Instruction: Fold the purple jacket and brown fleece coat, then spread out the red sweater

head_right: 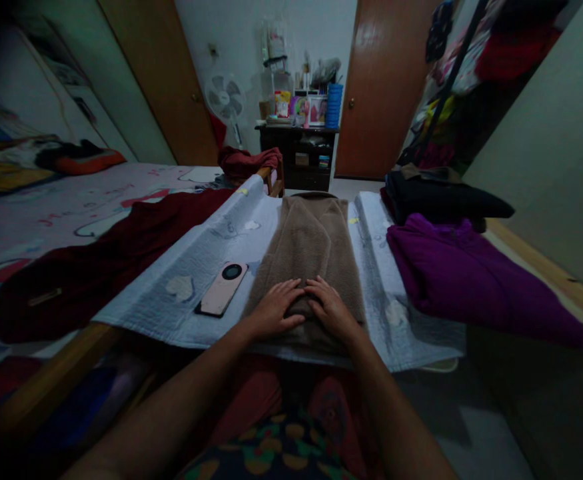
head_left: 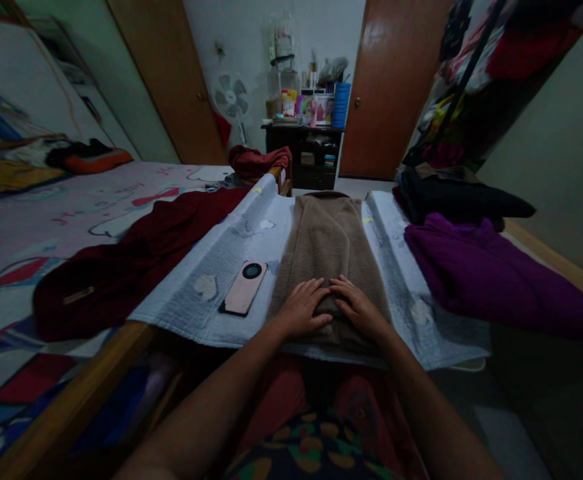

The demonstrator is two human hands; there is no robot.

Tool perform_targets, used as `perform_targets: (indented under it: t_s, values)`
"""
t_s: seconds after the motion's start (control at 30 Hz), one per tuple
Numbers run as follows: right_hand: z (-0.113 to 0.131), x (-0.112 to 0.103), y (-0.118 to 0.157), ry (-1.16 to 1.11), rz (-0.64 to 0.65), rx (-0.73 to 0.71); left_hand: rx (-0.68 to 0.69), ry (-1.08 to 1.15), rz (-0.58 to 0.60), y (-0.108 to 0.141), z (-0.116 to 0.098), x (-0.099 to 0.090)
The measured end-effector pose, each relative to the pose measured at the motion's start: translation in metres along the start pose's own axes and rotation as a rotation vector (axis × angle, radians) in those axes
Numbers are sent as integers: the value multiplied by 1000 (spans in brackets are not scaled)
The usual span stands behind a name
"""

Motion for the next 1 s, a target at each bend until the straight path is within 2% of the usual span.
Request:
perform_targets:
  t_s: [0.17, 0.27, 0.5, 0.63, 0.83, 1.0]
  values:
    - [2, -1, 3, -49, 10, 35, -24, 18, -122, 2, -4, -2]
    - [3, -3, 4, -86, 2, 38, -32, 29, -151, 4, -8, -3]
    - [3, -7, 7, -81, 88, 42, -37, 46, -144, 3, -10, -5]
    - [4, -6, 8, -63, 77, 34, -47, 78, -161, 3, -7, -4]
    - [4, -7, 8, -80, 83, 48, 23, 57, -85, 5, -4, -5]
    - [3, -10, 7, -100, 101, 55, 12, 124, -67, 6, -2, -7]
Point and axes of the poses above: each hand's wrist, its own y-axis away from the middle knuckle, its own x-axis out of the palm, z = x × y, the point moved 3 cm from there along -y, towards the middle knuckle, and after that the axes turned 13 degrees about x, right-handed, at the moved point
